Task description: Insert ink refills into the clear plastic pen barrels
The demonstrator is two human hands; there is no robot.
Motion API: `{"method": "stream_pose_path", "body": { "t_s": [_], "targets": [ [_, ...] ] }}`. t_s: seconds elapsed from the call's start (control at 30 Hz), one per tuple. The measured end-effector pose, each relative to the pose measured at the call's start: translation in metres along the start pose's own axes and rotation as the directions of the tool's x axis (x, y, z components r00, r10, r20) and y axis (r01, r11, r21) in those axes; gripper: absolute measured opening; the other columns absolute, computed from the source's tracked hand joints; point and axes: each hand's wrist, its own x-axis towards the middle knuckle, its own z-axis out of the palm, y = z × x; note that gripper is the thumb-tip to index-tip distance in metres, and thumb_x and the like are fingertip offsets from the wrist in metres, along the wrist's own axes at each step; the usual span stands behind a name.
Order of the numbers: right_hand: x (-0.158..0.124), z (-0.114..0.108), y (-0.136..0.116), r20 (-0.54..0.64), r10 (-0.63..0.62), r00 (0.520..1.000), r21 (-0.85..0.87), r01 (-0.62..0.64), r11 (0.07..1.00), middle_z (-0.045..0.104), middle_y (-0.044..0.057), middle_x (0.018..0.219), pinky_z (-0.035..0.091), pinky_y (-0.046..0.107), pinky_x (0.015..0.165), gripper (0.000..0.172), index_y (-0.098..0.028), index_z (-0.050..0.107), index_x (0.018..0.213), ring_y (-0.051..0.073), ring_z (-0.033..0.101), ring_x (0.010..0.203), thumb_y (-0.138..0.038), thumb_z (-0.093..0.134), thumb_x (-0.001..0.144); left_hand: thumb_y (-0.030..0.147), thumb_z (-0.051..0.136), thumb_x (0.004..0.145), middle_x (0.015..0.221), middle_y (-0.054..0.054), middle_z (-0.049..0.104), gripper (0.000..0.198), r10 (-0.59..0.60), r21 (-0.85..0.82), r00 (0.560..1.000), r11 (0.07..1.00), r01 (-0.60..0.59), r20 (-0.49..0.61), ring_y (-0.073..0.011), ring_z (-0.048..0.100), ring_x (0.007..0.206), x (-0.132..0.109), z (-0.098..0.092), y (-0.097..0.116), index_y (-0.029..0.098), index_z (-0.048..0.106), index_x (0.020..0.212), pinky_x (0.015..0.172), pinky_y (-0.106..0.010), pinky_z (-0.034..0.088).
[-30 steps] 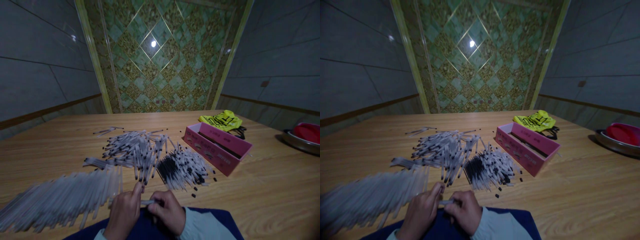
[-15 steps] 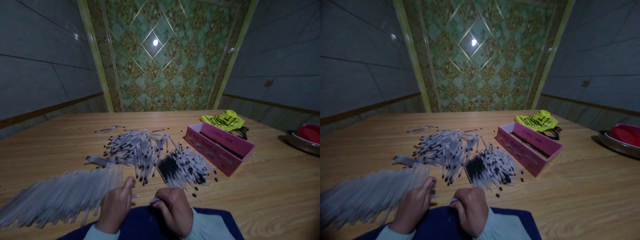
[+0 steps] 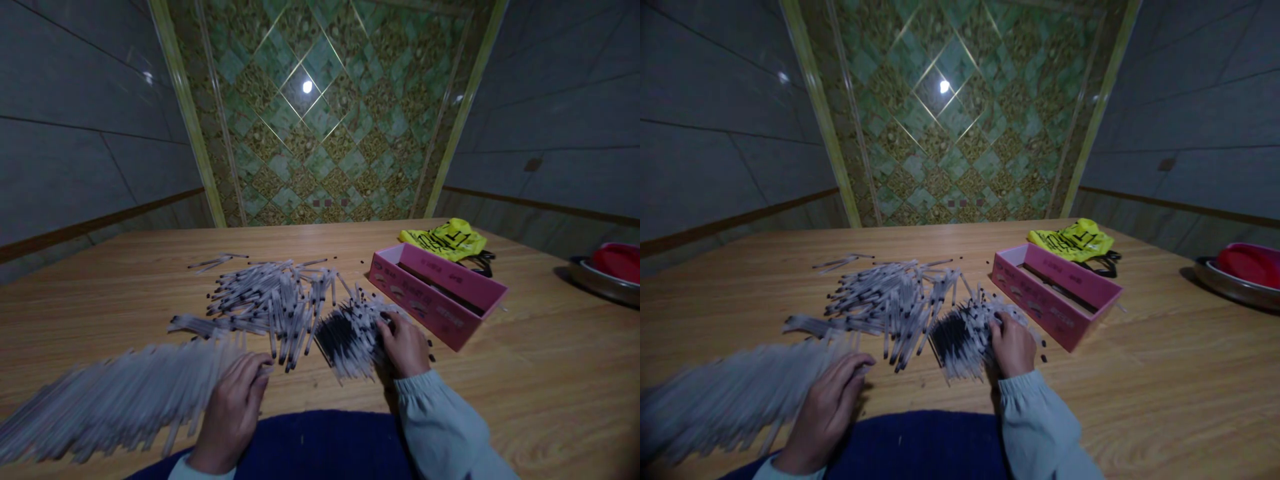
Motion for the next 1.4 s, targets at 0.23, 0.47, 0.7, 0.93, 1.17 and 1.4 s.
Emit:
{"method": "stream_pose_path", "body": {
  "t_s": [0.23,0.47,0.7,0.93,1.17,1.4],
  "targets": [
    [-0.008,-0.002,-0.011,-0.121,-0.052,0.991,0.208,0.077,0.975,0.07,0.008,0.088,0.044,0.029,0.065,0.033,-0.02,0.064,0.101,0.022,0.065,0.077,-0.038,0.043,0.084,0.017,0.034,0.088,0.113,-0.012,0.058,0.035,-0.051,-0.003,0.999,0.999,0.051,0.007,-0.0189,0.055,0.105,0.0,0.006,-0.011,0.017,0.05,0.119,0.088,-0.032,0.045],
    [-0.021,0.004,-0.026,-0.118,-0.189,0.975,0.398,0.221,0.891,0.069,0.008,0.093,0.046,0.029,0.074,0.028,-0.017,0.065,0.096,0.021,0.064,0.084,-0.032,0.045,0.084,0.027,0.04,0.086,0.097,-0.01,0.067,0.03,-0.264,0.31,0.952,0.902,0.3,-0.154,-0.0225,0.064,0.082,0.002,-0.003,-0.025,0.017,0.054,0.111,0.073,-0.034,0.049],
    [-0.038,0.005,-0.055,0.007,-0.329,0.944,0.501,0.282,0.818,0.068,0.008,0.094,0.044,0.027,0.078,0.024,-0.016,0.064,0.095,0.019,0.062,0.087,-0.026,0.045,0.085,0.014,0.033,0.081,0.105,-0.016,0.06,0.037,-0.358,0.598,0.921,0.708,0.376,-0.155,-0.0261,0.056,0.096,0.007,-0.019,-0.073,0.008,0.062,0.103,0.086,-0.036,0.043],
    [-0.061,0.007,-0.107,0.286,-0.618,0.732,0.509,0.43,0.745,0.059,0.003,0.098,0.041,0.025,0.072,0.033,-0.026,0.057,0.109,0.018,0.058,0.088,-0.023,0.057,0.076,0.033,0.033,0.084,0.119,-0.018,0.055,0.042,-0.53,0.718,0.844,0.557,0.417,-0.079,-0.0336,0.051,0.1,-0.004,-0.014,-0.076,0.01,0.062,0.105,0.075,-0.043,0.043],
    [-0.067,0.026,-0.131,0.392,-0.586,0.709,0.352,0.473,0.808,0.054,0.007,0.102,0.042,0.031,0.066,0.048,-0.027,0.055,0.111,0.023,0.059,0.081,-0.046,0.065,0.068,0.034,0.033,0.084,0.123,-0.018,0.051,0.042,-0.514,0.719,0.855,0.567,0.402,-0.073,-0.0342,0.047,0.103,-0.004,-0.009,-0.071,0.014,0.062,0.107,0.074,-0.045,0.04],
    [-0.066,0.024,-0.137,0.392,-0.554,0.734,0.331,0.449,0.83,0.059,0.007,0.095,0.041,0.029,0.067,0.028,-0.021,0.059,0.098,0.021,0.06,0.081,-0.037,0.059,0.075,0.032,0.034,0.085,0.124,-0.015,0.049,0.039,-0.437,0.689,0.895,0.621,0.374,-0.092,-0.0319,0.045,0.108,0.002,-0.009,-0.056,0.016,0.062,0.107,0.08,-0.043,0.038]
  ]
}}
